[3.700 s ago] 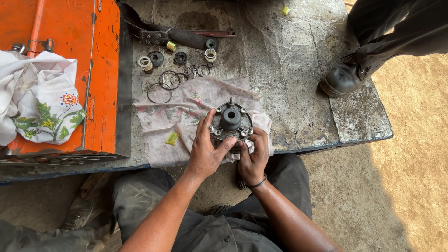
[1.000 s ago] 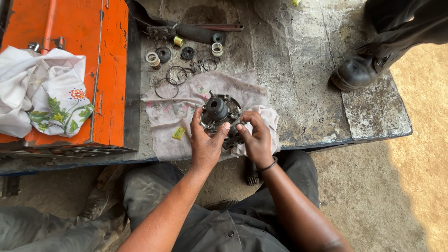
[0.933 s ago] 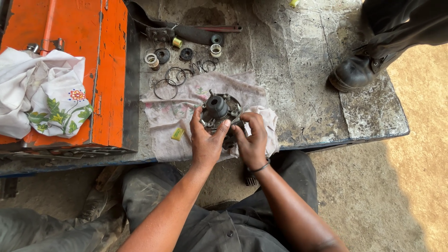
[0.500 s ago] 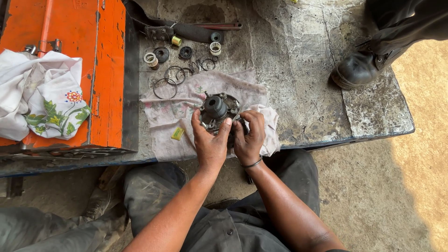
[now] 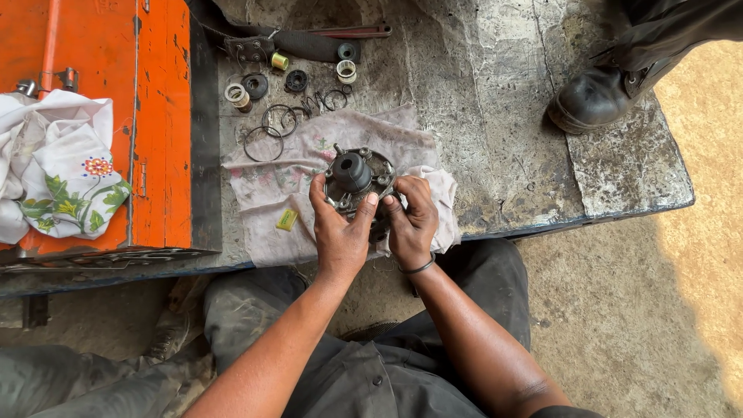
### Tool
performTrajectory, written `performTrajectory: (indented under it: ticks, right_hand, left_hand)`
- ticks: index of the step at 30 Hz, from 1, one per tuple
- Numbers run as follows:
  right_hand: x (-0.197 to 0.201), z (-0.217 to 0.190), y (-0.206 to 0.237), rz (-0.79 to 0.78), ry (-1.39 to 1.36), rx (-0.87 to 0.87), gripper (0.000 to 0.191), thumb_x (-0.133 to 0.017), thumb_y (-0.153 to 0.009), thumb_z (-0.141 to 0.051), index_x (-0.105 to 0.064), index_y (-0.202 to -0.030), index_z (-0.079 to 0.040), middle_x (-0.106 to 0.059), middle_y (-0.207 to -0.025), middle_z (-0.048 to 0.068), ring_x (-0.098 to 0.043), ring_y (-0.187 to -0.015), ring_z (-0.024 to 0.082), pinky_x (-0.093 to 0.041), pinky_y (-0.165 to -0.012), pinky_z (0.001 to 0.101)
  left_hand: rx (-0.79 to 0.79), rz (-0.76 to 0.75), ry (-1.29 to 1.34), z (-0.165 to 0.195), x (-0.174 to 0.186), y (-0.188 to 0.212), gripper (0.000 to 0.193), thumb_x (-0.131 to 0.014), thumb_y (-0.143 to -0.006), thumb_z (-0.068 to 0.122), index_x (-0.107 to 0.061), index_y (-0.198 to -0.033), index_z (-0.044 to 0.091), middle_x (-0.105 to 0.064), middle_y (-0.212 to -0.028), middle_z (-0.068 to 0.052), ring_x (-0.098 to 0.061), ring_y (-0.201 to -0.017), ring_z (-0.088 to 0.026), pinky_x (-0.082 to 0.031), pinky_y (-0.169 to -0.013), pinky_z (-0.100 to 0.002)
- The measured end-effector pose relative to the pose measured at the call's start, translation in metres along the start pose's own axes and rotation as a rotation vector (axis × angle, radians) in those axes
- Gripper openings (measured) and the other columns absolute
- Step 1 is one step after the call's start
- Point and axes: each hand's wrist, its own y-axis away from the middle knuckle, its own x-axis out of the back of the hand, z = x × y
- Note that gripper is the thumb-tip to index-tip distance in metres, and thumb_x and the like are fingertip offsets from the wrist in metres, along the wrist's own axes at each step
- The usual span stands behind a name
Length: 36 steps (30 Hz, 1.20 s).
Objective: The person sits on the ground and uses a wrench to tighten bolts on a mechanical part placed on a cloth. They rotate the part to access different sides and continue tightening the bolts.
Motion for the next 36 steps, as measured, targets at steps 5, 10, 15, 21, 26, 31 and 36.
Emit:
performTrajectory:
  ticks: [5,10,15,21,26,31,36]
  right_hand:
    - [0.012,0.014,-0.001,-0.074,-0.21,-0.137,0.023,-0.072,-0.093,-0.001,-0.067,-0.116,0.004,-0.064,-0.117,0.009,-0.06,-0.112,0.021,-0.047,-0.102,0.0323]
    - [0.044,-0.016,-0.033,-0.227,-0.3,-0.177,0.029,-0.068,-0.096,-0.011,-0.061,-0.122,0.001,-0.062,-0.127,0.01,-0.059,-0.122,0.021,-0.046,-0.109,0.0344]
    - [0.05,-0.057,-0.084,-0.331,0.181,-0.002,0.039,-0.067,-0.098,-0.024,-0.063,-0.131,-0.003,-0.065,-0.133,0.014,-0.062,-0.127,0.027,-0.049,-0.108,0.0399]
    - [0.022,-0.071,-0.107,-0.573,0.31,-0.059,0.03,-0.059,-0.102,-0.025,-0.07,-0.12,-0.004,-0.073,-0.121,0.014,-0.068,-0.117,0.03,-0.051,-0.101,0.0395]
    - [0.016,-0.064,-0.1,-0.542,0.342,-0.008,0.028,-0.06,-0.102,-0.024,-0.071,-0.115,-0.002,-0.074,-0.116,0.014,-0.068,-0.113,0.025,-0.051,-0.098,0.0366]
    - [0.008,-0.052,-0.109,-0.524,0.328,-0.276,0.028,-0.06,-0.1,-0.025,-0.072,-0.113,-0.004,-0.076,-0.096,0.009,-0.071,-0.088,0.016,-0.055,-0.082,0.0316]
    - [0.003,-0.049,-0.115,-0.488,0.242,-0.378,0.03,-0.061,-0.099,-0.027,-0.073,-0.112,-0.003,-0.076,-0.094,0.009,-0.069,-0.085,0.015,-0.057,-0.079,0.0313]
  left_hand:
    - [-0.078,-0.047,-0.06,-0.006,0.0,-0.005,0.086,-0.076,-0.098,0.033,-0.021,-0.155,-0.002,-0.049,-0.142,-0.028,-0.052,-0.136,-0.036,-0.042,-0.113,-0.044]
    - [-0.002,-0.158,0.054,-0.002,0.008,-0.019,0.088,-0.076,-0.09,0.037,-0.028,-0.155,0.002,-0.052,-0.146,-0.023,-0.054,-0.136,-0.031,-0.044,-0.112,-0.041]
    - [-0.099,-0.253,0.173,0.001,0.01,-0.023,0.088,-0.082,-0.089,0.027,-0.032,-0.155,-0.001,-0.049,-0.15,-0.025,-0.051,-0.139,-0.032,-0.043,-0.113,-0.043]
    - [-0.176,-0.244,0.234,0.005,0.016,-0.013,0.043,-0.071,-0.094,0.01,-0.06,-0.133,-0.004,-0.072,-0.122,-0.017,-0.071,-0.117,-0.03,-0.055,-0.1,-0.039]
    - [-0.343,-0.006,-0.121,0.006,0.014,-0.007,0.014,-0.067,-0.093,-0.001,-0.066,-0.107,-0.004,-0.071,-0.106,-0.018,-0.068,-0.1,-0.039,-0.054,-0.085,-0.044]
    - [-0.321,0.053,-0.195,0.003,0.007,-0.02,0.016,-0.073,-0.086,0.006,-0.062,-0.093,-0.004,-0.067,-0.094,-0.018,-0.065,-0.092,-0.041,-0.05,-0.081,-0.049]
    - [-0.38,0.01,-0.044,-0.001,0.006,-0.027,0.023,-0.072,-0.089,0.003,-0.059,-0.106,-0.007,-0.063,-0.101,-0.02,-0.065,-0.095,-0.04,-0.051,-0.082,-0.047]
